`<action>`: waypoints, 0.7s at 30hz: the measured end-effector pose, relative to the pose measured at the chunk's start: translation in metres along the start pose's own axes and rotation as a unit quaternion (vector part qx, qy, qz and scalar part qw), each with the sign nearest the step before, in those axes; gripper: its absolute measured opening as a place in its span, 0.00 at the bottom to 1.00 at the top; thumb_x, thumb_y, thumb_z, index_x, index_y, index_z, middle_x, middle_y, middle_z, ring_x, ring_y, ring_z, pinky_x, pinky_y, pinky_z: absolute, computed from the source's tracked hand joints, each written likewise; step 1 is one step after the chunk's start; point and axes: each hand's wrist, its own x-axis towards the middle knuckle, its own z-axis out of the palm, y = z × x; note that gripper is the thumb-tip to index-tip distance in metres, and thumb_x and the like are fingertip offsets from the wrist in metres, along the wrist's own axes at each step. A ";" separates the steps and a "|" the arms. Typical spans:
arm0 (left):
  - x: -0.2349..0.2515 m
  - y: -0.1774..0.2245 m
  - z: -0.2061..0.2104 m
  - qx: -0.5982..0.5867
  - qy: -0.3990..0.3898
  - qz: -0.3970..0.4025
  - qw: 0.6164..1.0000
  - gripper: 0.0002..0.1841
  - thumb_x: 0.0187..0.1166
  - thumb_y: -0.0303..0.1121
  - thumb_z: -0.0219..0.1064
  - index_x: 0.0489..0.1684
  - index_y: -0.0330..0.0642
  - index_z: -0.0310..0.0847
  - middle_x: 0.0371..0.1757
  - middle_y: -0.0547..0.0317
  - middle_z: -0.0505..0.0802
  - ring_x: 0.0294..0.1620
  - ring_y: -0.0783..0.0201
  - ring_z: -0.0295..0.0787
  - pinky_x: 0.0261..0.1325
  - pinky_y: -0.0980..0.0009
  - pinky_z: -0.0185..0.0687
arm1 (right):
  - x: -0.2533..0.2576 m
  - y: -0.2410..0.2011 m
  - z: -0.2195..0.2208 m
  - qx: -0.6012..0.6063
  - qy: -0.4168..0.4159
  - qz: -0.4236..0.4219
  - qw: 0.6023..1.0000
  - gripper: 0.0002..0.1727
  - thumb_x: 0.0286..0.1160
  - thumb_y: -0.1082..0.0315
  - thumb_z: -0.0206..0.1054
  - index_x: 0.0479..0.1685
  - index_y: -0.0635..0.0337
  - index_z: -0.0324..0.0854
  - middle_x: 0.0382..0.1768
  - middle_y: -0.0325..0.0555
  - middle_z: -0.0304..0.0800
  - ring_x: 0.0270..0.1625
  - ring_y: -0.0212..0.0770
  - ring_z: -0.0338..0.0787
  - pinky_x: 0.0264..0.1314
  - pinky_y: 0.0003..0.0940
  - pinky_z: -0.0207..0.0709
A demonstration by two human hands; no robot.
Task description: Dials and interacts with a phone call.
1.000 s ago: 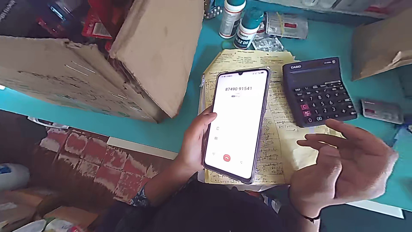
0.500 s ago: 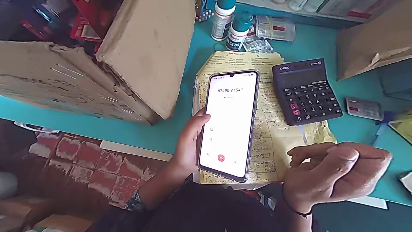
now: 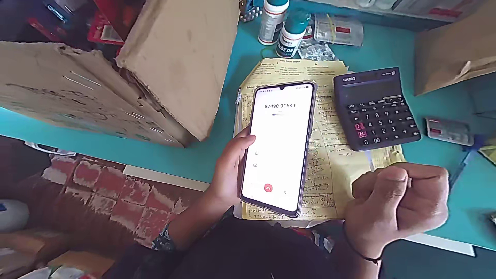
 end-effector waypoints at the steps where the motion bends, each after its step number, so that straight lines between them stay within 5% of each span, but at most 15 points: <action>1: 0.000 0.000 0.000 -0.002 -0.003 0.001 1.000 0.22 0.86 0.38 0.40 0.69 0.52 0.75 0.52 0.64 0.94 0.52 0.70 0.94 0.54 0.67 0.92 | 0.000 0.000 0.000 0.000 0.000 -0.001 1.000 0.10 0.93 0.59 0.52 0.43 0.48 0.75 0.22 0.16 0.72 0.22 0.09 0.70 0.24 0.07 0.64; 11: -0.002 -0.003 0.005 0.084 0.030 0.035 0.995 0.23 0.86 0.36 0.39 0.74 0.51 0.72 0.52 0.66 0.94 0.49 0.72 0.94 0.50 0.70 0.93 | 0.001 0.000 0.000 0.011 -0.015 -0.002 1.000 0.10 0.93 0.59 0.51 0.44 0.49 0.75 0.23 0.16 0.74 0.24 0.08 0.72 0.27 0.06 0.66; 16: -0.005 -0.009 0.008 0.198 0.028 0.060 0.978 0.22 0.82 0.32 0.45 0.75 0.44 0.67 0.53 0.67 0.91 0.53 0.74 0.92 0.57 0.70 0.91 | 0.002 0.000 0.000 0.014 -0.014 -0.013 1.000 0.11 0.93 0.60 0.51 0.42 0.49 0.75 0.24 0.17 0.74 0.25 0.09 0.72 0.28 0.06 0.67; 21: -0.005 -0.007 0.015 0.237 0.036 0.064 0.969 0.22 0.82 0.32 0.48 0.73 0.30 0.64 0.53 0.63 0.89 0.53 0.77 0.91 0.59 0.74 0.89 | 0.013 0.000 -0.009 -0.047 -0.010 -0.018 0.999 0.13 0.92 0.56 0.52 0.46 0.55 0.75 0.34 0.22 0.83 0.39 0.10 0.82 0.45 0.10 0.77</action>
